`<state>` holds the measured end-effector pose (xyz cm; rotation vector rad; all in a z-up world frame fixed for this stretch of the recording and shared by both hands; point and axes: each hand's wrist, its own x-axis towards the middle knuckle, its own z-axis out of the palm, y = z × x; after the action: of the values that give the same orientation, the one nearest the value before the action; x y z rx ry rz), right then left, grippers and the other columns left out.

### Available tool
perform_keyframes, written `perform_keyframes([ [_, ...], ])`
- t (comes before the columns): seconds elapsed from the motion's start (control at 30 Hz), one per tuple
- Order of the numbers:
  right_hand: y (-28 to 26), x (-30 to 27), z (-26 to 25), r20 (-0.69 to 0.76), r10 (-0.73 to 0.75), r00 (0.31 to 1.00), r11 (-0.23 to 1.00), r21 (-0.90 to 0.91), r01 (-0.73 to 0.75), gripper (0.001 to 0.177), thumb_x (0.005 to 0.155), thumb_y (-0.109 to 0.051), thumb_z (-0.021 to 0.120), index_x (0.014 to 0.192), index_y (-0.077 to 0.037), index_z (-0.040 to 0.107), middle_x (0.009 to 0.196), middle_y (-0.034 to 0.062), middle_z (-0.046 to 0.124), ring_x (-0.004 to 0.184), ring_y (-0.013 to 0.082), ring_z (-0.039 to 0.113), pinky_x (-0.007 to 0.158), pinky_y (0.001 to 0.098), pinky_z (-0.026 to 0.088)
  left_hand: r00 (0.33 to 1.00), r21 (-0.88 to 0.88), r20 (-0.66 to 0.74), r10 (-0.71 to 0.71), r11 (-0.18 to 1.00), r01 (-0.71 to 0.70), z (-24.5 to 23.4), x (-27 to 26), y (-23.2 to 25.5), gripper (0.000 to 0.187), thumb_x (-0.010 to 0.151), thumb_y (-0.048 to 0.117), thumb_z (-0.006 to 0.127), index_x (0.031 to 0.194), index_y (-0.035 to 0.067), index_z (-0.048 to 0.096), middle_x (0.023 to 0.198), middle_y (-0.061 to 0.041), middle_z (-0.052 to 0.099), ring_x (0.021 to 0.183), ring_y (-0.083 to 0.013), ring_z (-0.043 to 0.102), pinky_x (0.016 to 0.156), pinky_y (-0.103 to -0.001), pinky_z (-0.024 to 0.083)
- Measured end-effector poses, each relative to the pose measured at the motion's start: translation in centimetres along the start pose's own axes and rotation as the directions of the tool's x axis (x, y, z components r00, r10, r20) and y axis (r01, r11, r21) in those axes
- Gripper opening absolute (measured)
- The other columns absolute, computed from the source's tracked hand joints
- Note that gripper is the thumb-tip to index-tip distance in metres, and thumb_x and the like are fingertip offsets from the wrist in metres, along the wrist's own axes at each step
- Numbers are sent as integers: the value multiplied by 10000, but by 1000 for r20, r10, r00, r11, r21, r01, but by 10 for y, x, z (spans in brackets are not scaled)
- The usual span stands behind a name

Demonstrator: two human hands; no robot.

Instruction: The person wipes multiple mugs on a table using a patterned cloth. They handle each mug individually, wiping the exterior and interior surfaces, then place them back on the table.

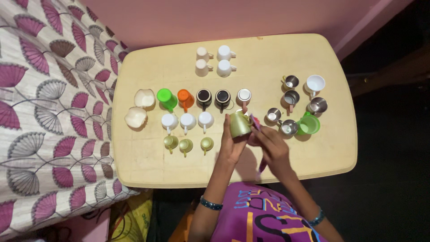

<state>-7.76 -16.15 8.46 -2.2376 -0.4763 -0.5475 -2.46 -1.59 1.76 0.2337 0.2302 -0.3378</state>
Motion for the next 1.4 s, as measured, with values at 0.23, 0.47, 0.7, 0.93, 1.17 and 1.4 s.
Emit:
perform_keyframes([
  [0.23, 12, 5, -14, -38, -155, 987, 986, 64, 157, 506, 753, 114, 704, 1234, -35, 658, 1221, 144, 656, 1157, 341, 650, 924, 424, 553, 996, 248, 37, 79, 965, -86, 7, -5, 2, 547, 1075, 467, 453, 1442, 65, 503, 1255, -143, 655, 1146, -234, 643, 999, -408, 531],
  [0.47, 29, -1, 4, -84, -13, 996, 999, 34, 16, 405, 841, 112, 699, 1219, -34, 717, 1228, 149, 659, 1093, 310, 675, 870, 387, 561, 998, 222, 20, 64, 973, -67, 1, 3, -6, 463, 1125, 421, 391, 1399, 78, 537, 1153, -114, 674, 1034, -241, 669, 861, -418, 571],
  [0.7, 23, 15, -20, -114, 261, 959, 925, 312, -215, 392, 923, 25, 720, 1297, -73, 655, 1270, 107, 667, 1087, 260, 692, 931, 348, 565, 973, 526, 85, 213, 820, -226, 16, 4, -11, 393, 1135, 359, 379, 1272, 50, 580, 1123, -130, 678, 1020, -209, 688, 889, -349, 596],
  [0.93, 16, 26, -2, 7, -43, 999, 992, 120, 42, 477, 847, 75, 702, 1300, -74, 695, 1269, 91, 679, 1154, 303, 643, 970, 413, 521, 975, 273, 61, 216, 935, -224, -12, 30, -8, 339, 1157, 308, 433, 1292, 27, 566, 1144, -109, 669, 1068, -208, 653, 959, -368, 543],
  [1.17, 26, 24, -8, -107, 122, 987, 985, 133, -107, 466, 869, 97, 676, 1297, -88, 703, 1296, 111, 684, 1198, 304, 654, 1011, 402, 542, 999, -83, -52, 11, 996, -16, -15, 35, -19, 582, 1042, 511, 477, 1372, 45, 588, 1249, -96, 674, 1134, -213, 645, 1035, -374, 505],
  [1.4, 48, 38, 34, 62, -193, 979, 978, -67, 197, 580, 899, 70, 683, 1453, -70, 580, 1505, 160, 588, 1439, 349, 550, 1147, 468, 490, 980, -382, 182, -86, 912, 151, -67, 76, -26, 369, 1141, 330, 527, 1342, 24, 569, 1326, -118, 644, 1244, -221, 629, 1180, -394, 501],
])
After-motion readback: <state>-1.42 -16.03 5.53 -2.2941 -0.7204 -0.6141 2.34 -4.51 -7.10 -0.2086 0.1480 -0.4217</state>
